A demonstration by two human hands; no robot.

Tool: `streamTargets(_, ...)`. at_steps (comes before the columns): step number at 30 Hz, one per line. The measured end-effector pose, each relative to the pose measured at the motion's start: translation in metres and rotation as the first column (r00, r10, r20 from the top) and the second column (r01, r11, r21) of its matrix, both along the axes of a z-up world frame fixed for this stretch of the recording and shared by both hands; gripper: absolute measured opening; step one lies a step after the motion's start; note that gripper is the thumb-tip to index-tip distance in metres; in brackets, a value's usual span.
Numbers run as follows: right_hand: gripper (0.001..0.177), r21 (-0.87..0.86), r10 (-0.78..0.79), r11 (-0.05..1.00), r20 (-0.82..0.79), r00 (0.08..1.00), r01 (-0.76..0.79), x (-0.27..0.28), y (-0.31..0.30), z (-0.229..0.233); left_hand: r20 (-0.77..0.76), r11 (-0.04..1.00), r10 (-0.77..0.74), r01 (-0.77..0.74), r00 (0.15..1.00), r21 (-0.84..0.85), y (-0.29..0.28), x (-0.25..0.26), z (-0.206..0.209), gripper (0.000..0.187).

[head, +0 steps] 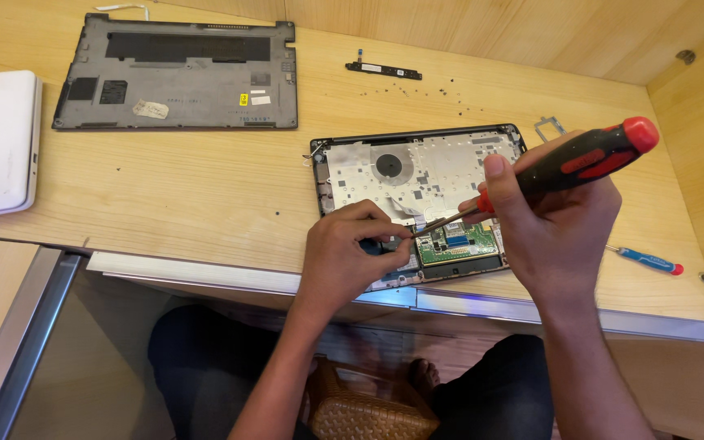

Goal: The person uses a screwdriver to unscrew components from the internal circuit board of a disassembled laptop. They carefully remove screws and place them on the wooden desk next to the laptop chassis.

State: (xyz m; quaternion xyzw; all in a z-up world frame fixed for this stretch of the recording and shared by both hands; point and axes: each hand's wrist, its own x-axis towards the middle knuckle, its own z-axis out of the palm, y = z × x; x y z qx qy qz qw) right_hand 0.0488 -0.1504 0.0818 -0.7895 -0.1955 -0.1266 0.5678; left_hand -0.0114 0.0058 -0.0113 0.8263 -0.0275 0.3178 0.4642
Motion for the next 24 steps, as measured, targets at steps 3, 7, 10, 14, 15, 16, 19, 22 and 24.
streamTargets(3,0.027,-0.031,0.009,0.999,0.032,0.999,-0.008,0.001,-0.001,-0.002,-0.020,1.000,0.000,0.000,1.000,0.013,0.000,0.001,-0.002,0.008)
streamTargets(7,0.024,0.006,-0.002,1.000,0.021,1.000,0.002,0.002,-0.003,-0.007,0.002,1.000,0.002,-0.002,1.000,0.022,0.001,0.001,-0.003,0.007)
streamTargets(10,0.024,0.009,-0.007,1.000,0.018,1.000,0.007,0.004,-0.004,-0.010,0.000,0.999,0.000,0.000,1.000,0.054,0.001,0.001,-0.002,0.007)
streamTargets(14,0.024,0.034,-0.023,0.999,0.036,0.999,0.022,0.006,-0.003,-0.011,-0.080,1.000,-0.006,0.007,0.997,0.010,0.001,0.000,-0.001,0.004)
streamTargets(15,0.025,0.048,-0.034,0.998,0.053,0.998,0.032,0.006,-0.002,-0.010,-0.097,1.000,-0.001,0.000,0.995,-0.016,0.001,0.000,-0.001,0.002)
streamTargets(16,0.025,0.048,-0.034,0.998,0.051,0.998,0.032,0.009,-0.005,-0.011,-0.099,1.000,-0.001,-0.001,0.995,-0.016,0.001,0.001,-0.002,0.002)
streamTargets(19,0.023,0.043,-0.100,0.995,0.139,0.985,0.095,0.015,-0.008,-0.013,-0.125,0.999,0.007,-0.013,0.992,-0.052,0.001,0.003,-0.005,0.002)
streamTargets(22,0.022,0.041,-0.112,0.993,0.103,0.988,0.109,0.020,-0.008,-0.013,-0.042,0.995,-0.016,0.012,0.999,-0.096,0.002,0.003,-0.004,0.010)
streamTargets(24,0.021,0.005,-0.088,0.996,0.109,0.990,0.088,0.023,-0.008,-0.018,-0.069,0.981,0.003,-0.016,0.998,-0.194,0.002,0.003,-0.003,0.023)
